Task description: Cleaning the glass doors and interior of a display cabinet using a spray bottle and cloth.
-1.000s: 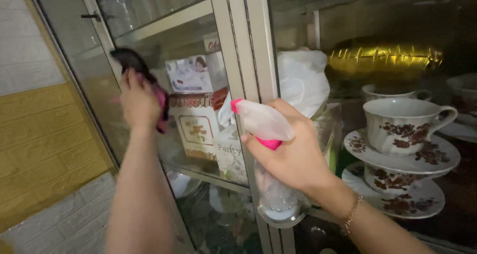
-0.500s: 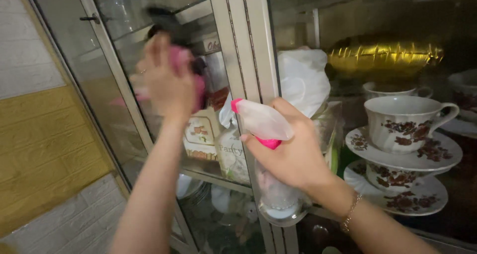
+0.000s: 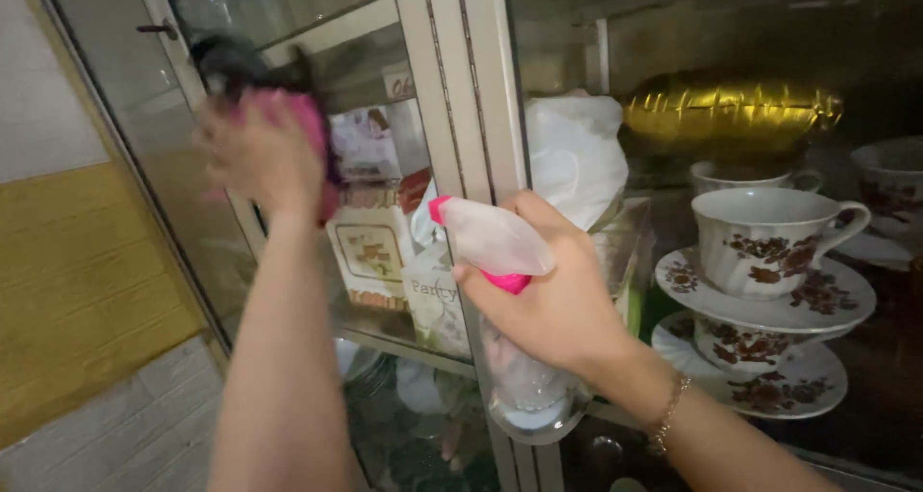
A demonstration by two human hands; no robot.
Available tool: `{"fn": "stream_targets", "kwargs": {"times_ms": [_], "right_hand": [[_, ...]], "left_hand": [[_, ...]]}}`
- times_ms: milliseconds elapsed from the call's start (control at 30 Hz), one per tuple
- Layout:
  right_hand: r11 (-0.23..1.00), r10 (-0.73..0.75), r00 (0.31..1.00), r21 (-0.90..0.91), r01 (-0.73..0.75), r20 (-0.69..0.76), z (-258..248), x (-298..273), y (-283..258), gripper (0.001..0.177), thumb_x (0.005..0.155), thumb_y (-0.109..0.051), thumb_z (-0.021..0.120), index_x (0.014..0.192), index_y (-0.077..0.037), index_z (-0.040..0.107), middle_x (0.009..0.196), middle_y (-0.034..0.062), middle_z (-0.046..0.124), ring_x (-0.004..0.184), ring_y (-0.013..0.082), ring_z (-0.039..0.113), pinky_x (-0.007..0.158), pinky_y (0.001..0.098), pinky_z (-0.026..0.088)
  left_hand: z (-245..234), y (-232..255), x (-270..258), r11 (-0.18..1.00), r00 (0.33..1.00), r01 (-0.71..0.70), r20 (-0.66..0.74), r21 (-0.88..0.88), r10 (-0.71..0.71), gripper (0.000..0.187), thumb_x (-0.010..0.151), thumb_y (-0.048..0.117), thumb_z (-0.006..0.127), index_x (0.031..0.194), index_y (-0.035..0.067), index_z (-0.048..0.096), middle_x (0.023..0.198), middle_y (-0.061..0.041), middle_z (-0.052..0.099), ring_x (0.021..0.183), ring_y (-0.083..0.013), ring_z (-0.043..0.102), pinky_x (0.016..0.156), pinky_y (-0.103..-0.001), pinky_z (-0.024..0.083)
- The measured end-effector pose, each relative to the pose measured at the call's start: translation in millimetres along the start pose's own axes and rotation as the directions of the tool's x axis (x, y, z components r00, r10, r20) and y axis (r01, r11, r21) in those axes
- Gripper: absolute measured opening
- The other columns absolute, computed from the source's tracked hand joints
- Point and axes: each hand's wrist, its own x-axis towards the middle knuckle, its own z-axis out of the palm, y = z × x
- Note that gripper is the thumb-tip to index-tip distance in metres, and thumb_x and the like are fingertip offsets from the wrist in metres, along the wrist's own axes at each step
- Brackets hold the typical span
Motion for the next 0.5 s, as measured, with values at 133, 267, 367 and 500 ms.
{"fn": "stream_targets", "kwargs": {"times_ms": [133,267,367,500], "right_hand": [[1.000,-0.012,1.000,-0.010,0.012,0.017,0.9,-0.1,3.3,0.025,0.082,-0.021,0.080,0.097,-0.005,0.069,0.089,0.0078,0.064,0.079,0.0223,0.071,0.071,0.0322,0.055],[0.999,-0.026,0.999,-0.024,0.027,0.030,0.9,0.5,2.0,0.024,0.081,-0.020,0.080,0.099,-0.005,0.071,0.090,0.0081,0.064,0.080,0.0220,0.071,0.071,0.0319,0.055],[1.000,-0.007,0.999,0.021,0.006,0.036,0.7,-1.7,1.6,0.025,0.081,-0.020,0.080,0.099,-0.005,0.070,0.089,0.0075,0.064,0.079,0.0208,0.072,0.071,0.0313,0.054],[0.997,0.034,0.999,0.071,-0.037,0.039,5.2,-3.6,1.4,0.025,0.082,-0.020,0.080,0.098,-0.004,0.069,0.087,0.0057,0.067,0.078,0.0184,0.072,0.069,0.0304,0.055]], "left_hand": [[24.4,-80.6,-24.7,0.908,0.855,0.376,0.310,0.183,-0.416,0.059,0.105,0.051,0.044,0.132,0.002,0.061,0.159,-0.022,0.030,0.140,-0.0497,0.035,0.111,-0.062,0.032],[33.2,-101.5,-45.7,0.794,0.685,0.597,0.442,0.115,-0.579,0.066,0.098,0.047,0.043,0.147,0.004,0.040,0.156,-0.026,0.024,0.135,-0.0547,0.031,0.110,-0.058,0.030],[55.8,-88.0,-35.4,0.947,0.927,0.301,0.198,0.113,-0.319,0.058,0.106,0.041,0.048,0.139,-0.007,0.052,0.151,-0.040,0.031,0.139,-0.0561,0.033,0.117,-0.059,0.027],[11.7,-5.4,-3.7,0.952,0.979,0.173,0.152,-0.252,-0.138,0.050,0.107,0.028,0.046,0.145,-0.003,0.051,0.148,-0.034,0.043,0.136,-0.0483,0.044,0.116,-0.053,0.037]]}}
